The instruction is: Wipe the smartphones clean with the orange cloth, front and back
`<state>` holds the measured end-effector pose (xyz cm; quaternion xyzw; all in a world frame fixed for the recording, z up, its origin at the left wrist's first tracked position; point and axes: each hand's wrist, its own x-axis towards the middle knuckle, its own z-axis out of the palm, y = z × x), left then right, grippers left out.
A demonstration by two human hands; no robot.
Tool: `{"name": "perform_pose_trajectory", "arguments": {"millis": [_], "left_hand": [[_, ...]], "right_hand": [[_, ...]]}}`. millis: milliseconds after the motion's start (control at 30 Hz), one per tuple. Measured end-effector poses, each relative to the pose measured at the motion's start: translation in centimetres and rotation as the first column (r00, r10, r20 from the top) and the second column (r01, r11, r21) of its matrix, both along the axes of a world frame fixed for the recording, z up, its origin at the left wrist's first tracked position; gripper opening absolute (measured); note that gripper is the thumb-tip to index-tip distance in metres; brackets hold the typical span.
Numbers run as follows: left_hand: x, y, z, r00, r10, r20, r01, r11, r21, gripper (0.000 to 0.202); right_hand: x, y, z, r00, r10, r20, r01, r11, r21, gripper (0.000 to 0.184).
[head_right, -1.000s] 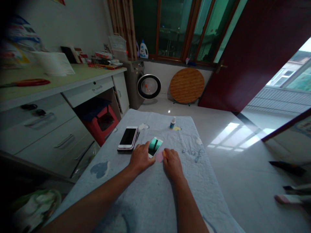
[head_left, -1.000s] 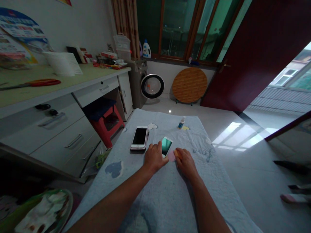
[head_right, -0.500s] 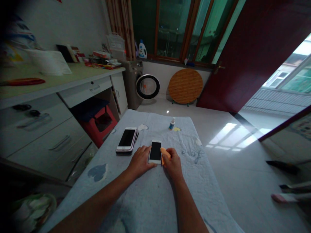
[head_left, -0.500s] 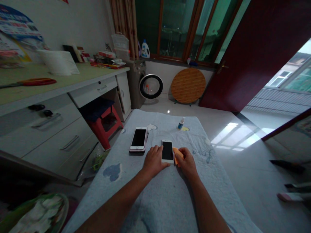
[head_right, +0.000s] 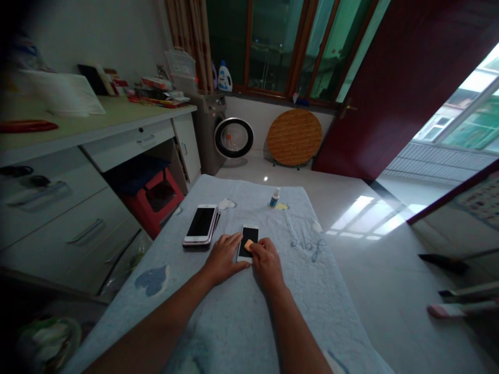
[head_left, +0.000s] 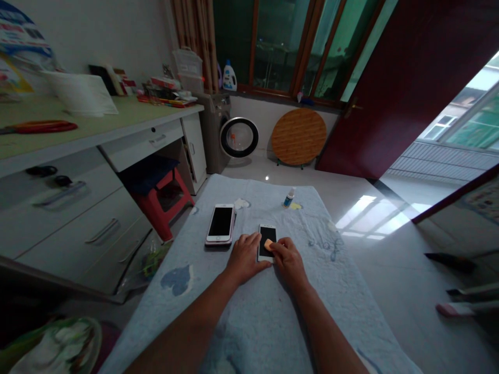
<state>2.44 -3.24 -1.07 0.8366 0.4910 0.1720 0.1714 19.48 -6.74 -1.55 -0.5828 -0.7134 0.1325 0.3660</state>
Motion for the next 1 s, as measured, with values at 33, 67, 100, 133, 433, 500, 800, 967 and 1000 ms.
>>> {"name": "perform_pose_trajectory", "arguments": {"millis": [33, 67, 100, 133, 433, 500, 800, 967, 1000], "left_hand": [[-0.1, 0.3, 0.0, 0.999, -0.034, 0.001, 0.034, 0.999, 0.002, 0.083], [-0.3, 0.5, -0.1, 0.998, -0.062, 0.004, 0.062, 0.998, 0.007, 0.082], [-0.4, 0.8, -0.1, 0.997, -0.079, 0.009, 0.079, 0.997, 0.014, 0.082], [-0.5, 0.9, -0.1, 0.996, -0.091, 0.015, 0.091, 0.996, 0.021, 0.081], [-0.7, 1.0, 0.1, 0.994, -0.108, 0.036, 0.106, 0.993, 0.045, 0.078], [-0.7, 0.9, 0.3, 0.993, -0.108, 0.037, 0.107, 0.993, 0.045, 0.077], [-0.7, 0.7, 0.7, 0.994, -0.103, 0.044, 0.102, 0.994, 0.029, 0.072], [-0.4, 0.4, 0.6, 0.998, -0.069, 0.011, 0.068, 0.997, 0.043, 0.072], [-0.3, 0.4, 0.5, 0.998, -0.063, 0.003, 0.063, 0.997, 0.043, 0.073]], "right_hand": [[-0.1, 0.0, -0.1, 1.000, -0.004, 0.025, 0.004, 1.000, -0.001, 0.025], [-0.2, 0.1, -0.2, 0.999, -0.009, 0.049, 0.010, 1.000, -0.002, 0.024], [-0.2, 0.2, -0.3, 0.997, -0.017, 0.070, 0.017, 1.000, -0.005, 0.024], [-0.3, 0.3, -0.2, 0.996, -0.026, 0.091, 0.027, 1.000, -0.010, 0.025], [0.1, 4.2, 1.4, 0.955, -0.107, 0.277, 0.140, 0.985, -0.100, 0.025], [-0.1, 5.6, 1.3, 0.941, -0.166, 0.295, 0.204, 0.974, -0.104, 0.025], [-3.1, 8.2, 0.9, 0.918, -0.117, 0.378, 0.175, 0.977, -0.121, 0.024], [-1.0, 7.9, 1.5, 0.897, -0.112, 0.427, 0.181, 0.976, -0.125, 0.025], [-0.3, 7.8, 1.6, 0.894, -0.118, 0.433, 0.190, 0.973, -0.128, 0.026]]}}
